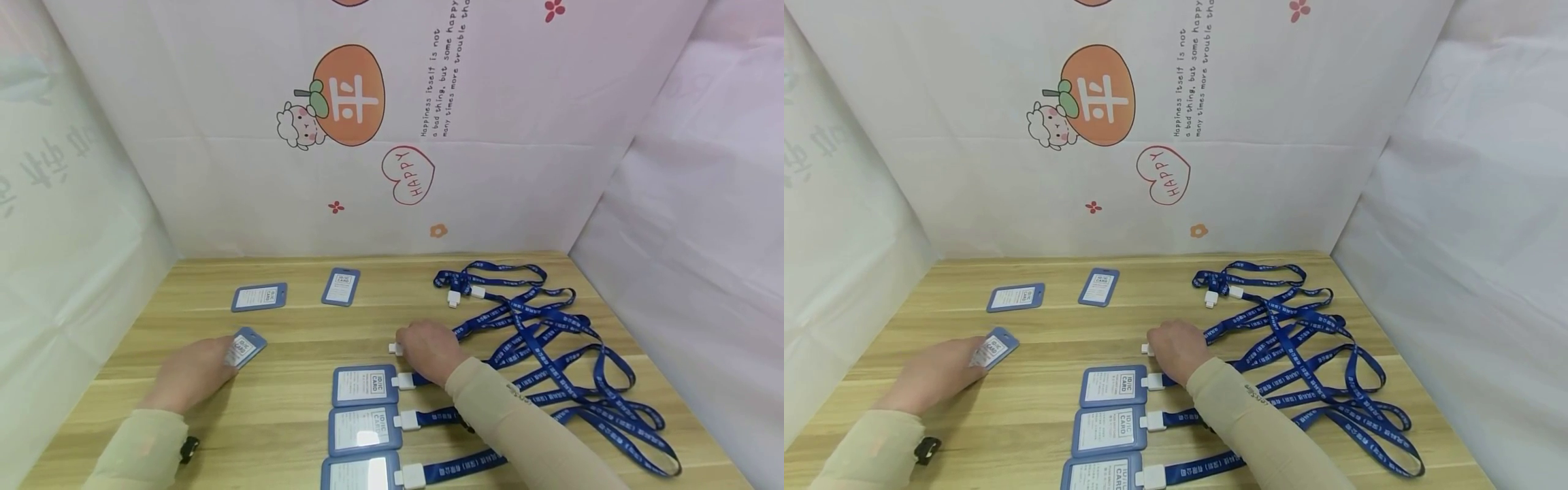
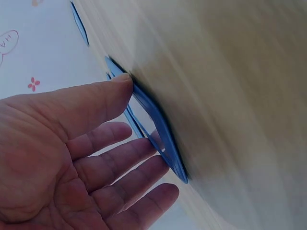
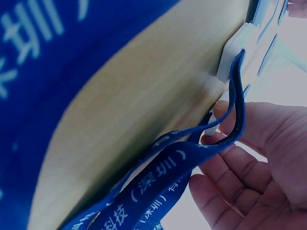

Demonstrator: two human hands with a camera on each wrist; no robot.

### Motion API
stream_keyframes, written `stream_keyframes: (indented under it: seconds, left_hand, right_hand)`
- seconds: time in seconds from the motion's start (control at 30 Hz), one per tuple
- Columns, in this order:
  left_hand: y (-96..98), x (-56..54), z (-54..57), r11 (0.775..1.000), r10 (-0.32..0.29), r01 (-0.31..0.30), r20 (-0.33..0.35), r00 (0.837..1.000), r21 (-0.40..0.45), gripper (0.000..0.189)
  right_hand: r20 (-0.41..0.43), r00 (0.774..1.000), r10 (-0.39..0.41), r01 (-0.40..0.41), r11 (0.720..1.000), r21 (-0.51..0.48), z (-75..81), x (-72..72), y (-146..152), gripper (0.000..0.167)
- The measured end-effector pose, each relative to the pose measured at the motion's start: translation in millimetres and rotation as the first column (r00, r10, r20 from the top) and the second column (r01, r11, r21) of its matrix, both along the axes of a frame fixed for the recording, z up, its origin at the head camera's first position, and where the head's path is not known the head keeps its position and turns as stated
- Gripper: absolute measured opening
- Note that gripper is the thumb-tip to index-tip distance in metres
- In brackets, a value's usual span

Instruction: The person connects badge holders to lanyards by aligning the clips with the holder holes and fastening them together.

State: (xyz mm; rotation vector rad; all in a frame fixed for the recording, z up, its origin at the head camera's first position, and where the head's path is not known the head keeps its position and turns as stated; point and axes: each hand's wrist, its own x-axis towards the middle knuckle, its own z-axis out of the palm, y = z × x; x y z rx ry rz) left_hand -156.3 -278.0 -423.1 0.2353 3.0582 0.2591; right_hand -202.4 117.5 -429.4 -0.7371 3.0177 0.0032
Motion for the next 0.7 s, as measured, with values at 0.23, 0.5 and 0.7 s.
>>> stream_keyframes:
  seconds: [0.23, 0.5, 0.7]
  left_hand:
    - [15.8, -1.7, -2.0, 0.999, -0.04, 0.04, -0.02, 0.999, 0.001, 0.051]
    - [35.3, -6.2, -2.4, 0.998, -0.07, 0.071, -0.021, 0.997, 0.003, 0.049]
    - [52.2, -10.5, -2.2, 0.997, -0.068, 0.068, -0.005, 0.998, 0.018, 0.044]
  right_hand:
    - [-0.005, 1.0, 0.006, -0.006, 1.0, -0.005, -0.9, -0.6, 0.5, 0.007]
    - [-0.024, 1.0, 0.007, -0.007, 1.0, 0.009, 0.1, 0.3, 0.0, 0.007]
    - [-0.014, 1.0, 0.001, 0.0, 1.0, 0.013, 0.8, 0.9, -0.1, 0.008]
